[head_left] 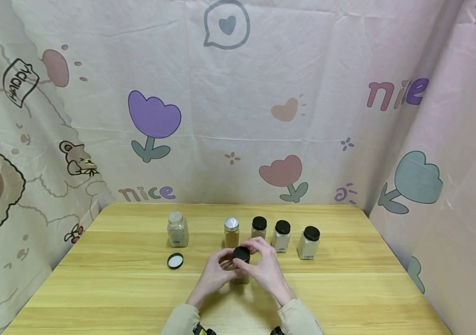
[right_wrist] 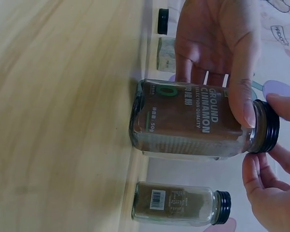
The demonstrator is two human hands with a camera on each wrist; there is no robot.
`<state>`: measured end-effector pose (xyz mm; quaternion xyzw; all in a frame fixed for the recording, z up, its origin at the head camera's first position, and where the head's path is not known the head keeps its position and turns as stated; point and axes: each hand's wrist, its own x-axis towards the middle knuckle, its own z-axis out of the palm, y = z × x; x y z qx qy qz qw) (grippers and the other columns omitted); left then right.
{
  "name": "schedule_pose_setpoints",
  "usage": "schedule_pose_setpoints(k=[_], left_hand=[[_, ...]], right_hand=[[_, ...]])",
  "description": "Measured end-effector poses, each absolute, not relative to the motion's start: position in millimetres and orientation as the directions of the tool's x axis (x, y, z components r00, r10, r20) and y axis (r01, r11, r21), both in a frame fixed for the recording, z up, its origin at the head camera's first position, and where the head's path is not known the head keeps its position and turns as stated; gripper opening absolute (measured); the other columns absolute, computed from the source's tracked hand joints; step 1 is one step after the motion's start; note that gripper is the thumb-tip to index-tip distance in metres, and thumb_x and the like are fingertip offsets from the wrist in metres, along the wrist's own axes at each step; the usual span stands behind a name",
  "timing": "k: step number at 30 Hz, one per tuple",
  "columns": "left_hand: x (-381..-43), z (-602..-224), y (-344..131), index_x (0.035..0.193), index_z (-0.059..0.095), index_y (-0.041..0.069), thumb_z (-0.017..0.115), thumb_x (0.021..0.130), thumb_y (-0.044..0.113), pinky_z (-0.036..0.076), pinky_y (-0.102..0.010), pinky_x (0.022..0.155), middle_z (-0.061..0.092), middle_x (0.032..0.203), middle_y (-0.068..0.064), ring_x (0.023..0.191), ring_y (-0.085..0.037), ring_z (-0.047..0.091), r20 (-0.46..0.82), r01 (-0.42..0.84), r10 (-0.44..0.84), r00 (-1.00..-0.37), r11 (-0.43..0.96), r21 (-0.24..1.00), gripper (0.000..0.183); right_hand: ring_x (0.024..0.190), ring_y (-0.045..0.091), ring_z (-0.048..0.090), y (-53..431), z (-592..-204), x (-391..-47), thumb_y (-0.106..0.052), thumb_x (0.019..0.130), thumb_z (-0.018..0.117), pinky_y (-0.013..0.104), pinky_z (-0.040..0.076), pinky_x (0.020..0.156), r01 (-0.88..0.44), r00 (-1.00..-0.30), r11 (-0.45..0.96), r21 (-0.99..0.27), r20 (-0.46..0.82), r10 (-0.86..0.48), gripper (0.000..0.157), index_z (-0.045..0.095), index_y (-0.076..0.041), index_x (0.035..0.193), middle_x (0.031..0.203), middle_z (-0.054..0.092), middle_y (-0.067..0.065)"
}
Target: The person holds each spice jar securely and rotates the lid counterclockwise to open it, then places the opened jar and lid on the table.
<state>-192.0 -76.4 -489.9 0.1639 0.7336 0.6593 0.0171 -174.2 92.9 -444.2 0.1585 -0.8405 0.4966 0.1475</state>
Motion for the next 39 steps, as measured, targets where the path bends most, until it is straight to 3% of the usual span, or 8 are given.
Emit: schedule_pose_setpoints(k=[8, 14, 17, 21, 24, 28, 34, 39], left_hand=[[-191.3, -489.7, -76.4, 0.118, 0.064, -0.008, 0.081, 0.078, 0.000, 0.055, -0.030, 0.104, 0.065, 0.120, -0.026, 0.113, -0.025, 0.064, 0.212, 0.242, 0.258, -0.943, 0.091, 0.966, 0.044], [-191.3, -489.8, -76.3, 0.118, 0.065, -0.008, 0.081, 0.078, 0.000, 0.055, -0.028, 0.105, 0.065, 0.122, -0.026, 0.115, -0.026, 0.064, 0.210, 0.239, 0.259, -0.943, 0.086, 0.967, 0.044], [-191.3, -489.7, -76.6, 0.117, 0.064, -0.008, 0.081, 0.077, -0.001, 0.055, -0.027, 0.105, 0.065, 0.121, -0.026, 0.114, -0.026, 0.064, 0.217, 0.246, 0.265, -0.939, 0.083, 0.966, 0.044], [-192.1, -490.6, -76.3, 0.117, 0.065, -0.008, 0.080, 0.076, -0.001, 0.055, -0.027, 0.104, 0.065, 0.121, -0.026, 0.115, -0.026, 0.064, 0.223, 0.255, 0.265, -0.938, 0.090, 0.963, 0.044], [-192.4, -491.2, -76.5, 0.117, 0.065, -0.008, 0.081, 0.077, 0.000, 0.055, -0.026, 0.104, 0.065, 0.120, -0.026, 0.113, -0.022, 0.065, 0.227, 0.258, 0.267, -0.937, 0.089, 0.962, 0.043], [-192.2, -491.0, -77.0, 0.116, 0.065, -0.007, 0.082, 0.078, 0.001, 0.056, -0.026, 0.103, 0.066, 0.119, -0.026, 0.110, -0.018, 0.065, 0.230, 0.263, 0.265, -0.936, 0.094, 0.960, 0.043], [-191.8, -489.8, -76.6, 0.118, 0.065, -0.007, 0.082, 0.078, 0.002, 0.056, -0.031, 0.104, 0.066, 0.120, -0.024, 0.113, -0.025, 0.064, 0.213, 0.248, 0.253, -0.944, 0.114, 0.962, 0.044], [-192.0, -490.0, -76.6, 0.119, 0.065, -0.007, 0.080, 0.079, -0.001, 0.055, -0.028, 0.104, 0.066, 0.122, -0.025, 0.116, -0.029, 0.063, 0.209, 0.240, 0.256, -0.944, 0.099, 0.966, 0.044]], right_hand=[[0.103, 0.018, 0.065, 94.5, -443.1, -174.4, -0.008, 0.076, 0.083, 0.028, 0.052, 0.094, -0.445, -0.895, 0.425, -0.788, 0.404, -0.187, 0.039, 0.073, -0.007, 0.114, 0.113, 0.069, -0.001], [0.106, 0.019, 0.059, 93.4, -443.2, -173.3, -0.024, 0.073, 0.089, 0.040, 0.045, 0.098, -0.405, -0.912, 0.448, -0.797, 0.384, -0.141, 0.053, 0.070, -0.006, 0.119, 0.115, 0.066, 0.000], [0.099, 0.014, 0.057, 92.8, -444.2, -174.1, -0.027, 0.070, 0.091, 0.036, 0.041, 0.094, -0.384, -0.919, 0.463, -0.799, 0.379, -0.108, 0.054, 0.072, -0.009, 0.117, 0.110, 0.066, -0.002], [0.093, 0.012, 0.058, 92.4, -445.1, -175.4, -0.022, 0.071, 0.091, 0.037, 0.046, 0.091, -0.401, -0.910, 0.468, -0.788, 0.400, -0.107, 0.047, 0.074, -0.009, 0.112, 0.106, 0.067, -0.003], [0.094, 0.014, 0.061, 92.5, -445.6, -176.0, -0.019, 0.072, 0.090, 0.038, 0.049, 0.091, -0.416, -0.903, 0.463, -0.783, 0.414, -0.113, 0.043, 0.074, -0.008, 0.111, 0.106, 0.068, -0.002], [0.096, 0.018, 0.064, 93.0, -445.9, -175.6, -0.014, 0.073, 0.088, 0.032, 0.047, 0.092, -0.430, -0.898, 0.467, -0.773, 0.422, -0.128, 0.043, 0.074, -0.008, 0.113, 0.108, 0.069, -0.001], [0.099, 0.019, 0.065, 93.9, -444.8, -174.0, -0.008, 0.075, 0.083, 0.029, 0.050, 0.093, -0.459, -0.886, 0.457, -0.762, 0.431, -0.172, 0.045, 0.072, -0.007, 0.118, 0.113, 0.070, 0.001], [0.104, 0.018, 0.062, 93.1, -444.8, -173.0, -0.020, 0.073, 0.088, 0.040, 0.049, 0.098, -0.430, -0.901, 0.448, -0.784, 0.401, -0.162, 0.055, 0.069, -0.008, 0.123, 0.117, 0.066, 0.000]])
